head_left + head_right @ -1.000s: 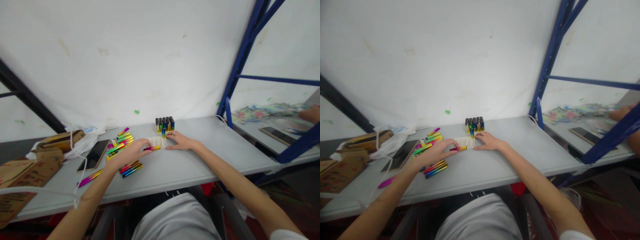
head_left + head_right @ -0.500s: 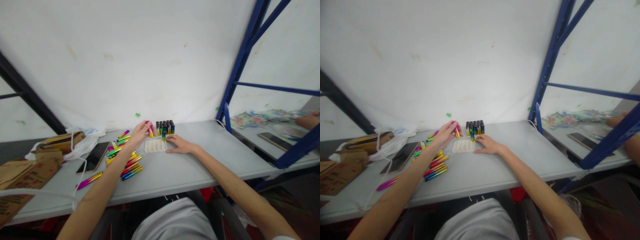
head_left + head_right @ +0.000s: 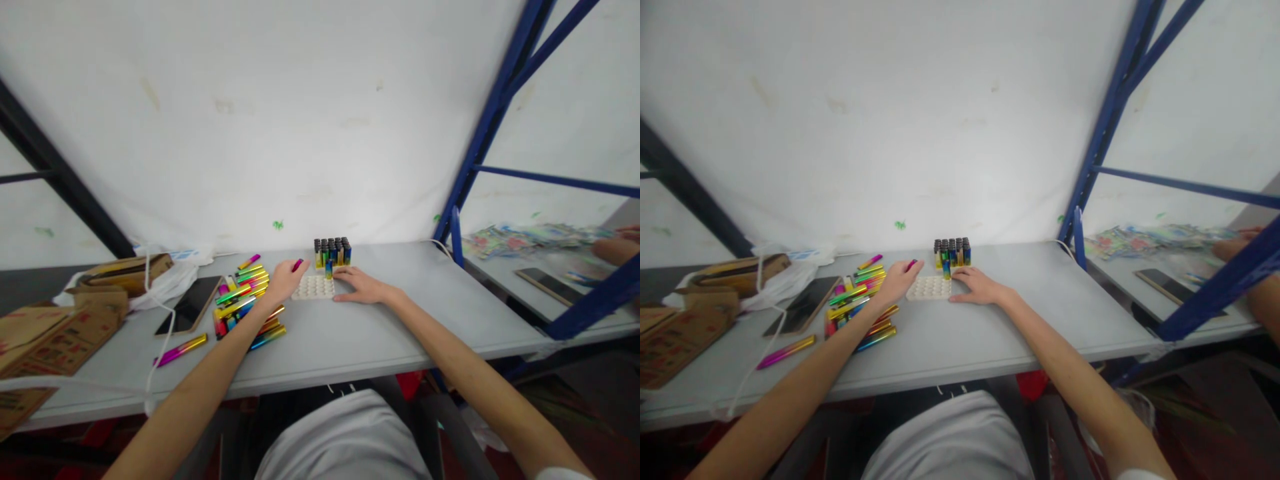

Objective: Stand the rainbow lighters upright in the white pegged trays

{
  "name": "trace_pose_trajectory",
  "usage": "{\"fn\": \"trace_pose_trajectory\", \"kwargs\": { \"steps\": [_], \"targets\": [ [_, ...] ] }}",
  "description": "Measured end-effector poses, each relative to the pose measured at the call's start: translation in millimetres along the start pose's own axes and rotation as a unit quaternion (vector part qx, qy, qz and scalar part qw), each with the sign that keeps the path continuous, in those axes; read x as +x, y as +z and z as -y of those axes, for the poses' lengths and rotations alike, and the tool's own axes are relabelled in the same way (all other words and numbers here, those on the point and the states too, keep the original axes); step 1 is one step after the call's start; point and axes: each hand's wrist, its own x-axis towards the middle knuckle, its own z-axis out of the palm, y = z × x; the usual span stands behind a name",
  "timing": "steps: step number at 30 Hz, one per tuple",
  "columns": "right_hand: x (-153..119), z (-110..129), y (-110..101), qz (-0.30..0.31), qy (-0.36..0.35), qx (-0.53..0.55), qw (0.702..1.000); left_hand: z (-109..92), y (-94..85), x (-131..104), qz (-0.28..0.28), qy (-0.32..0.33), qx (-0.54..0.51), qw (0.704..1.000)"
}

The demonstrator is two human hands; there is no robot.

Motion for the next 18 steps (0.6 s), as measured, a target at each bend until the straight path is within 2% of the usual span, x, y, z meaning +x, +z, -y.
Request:
{"fn": "trace_pose_trajectory", "kwargs": {
  "steps": [2, 7, 11, 15, 18],
  "targets": [
    [-0.1, -0.2, -0.1, 0.0, -0.001, 0.0, 1.0, 0.5, -0.1, -0.3, 0.005, 0.001, 0.021, 1.0],
    [0.1, -0.6, 0.2, -0.004, -0.005, 0.004, 1.0, -3.3, -0.4, -2.6, 0.062, 0.006, 0.0, 0.998],
    [0.2, -1.1, 1.0, -0.007, -0.006, 0.007, 1.0, -4.5, -0.9, -3.3, 0.062, 0.014, -0.004, 0.998],
    [0.4, -1.9, 1.7, -0.005, -0.008, 0.003, 1.0, -0.7, -0.3, -3.8, 0.046, -0.005, -0.013, 0.999],
    [0.5, -2.7, 2.1, -0.002, -0.008, -0.002, 1.0, 2.1, -0.1, -4.8, 0.078, -0.017, -0.071, 0.994]
  ]
}}
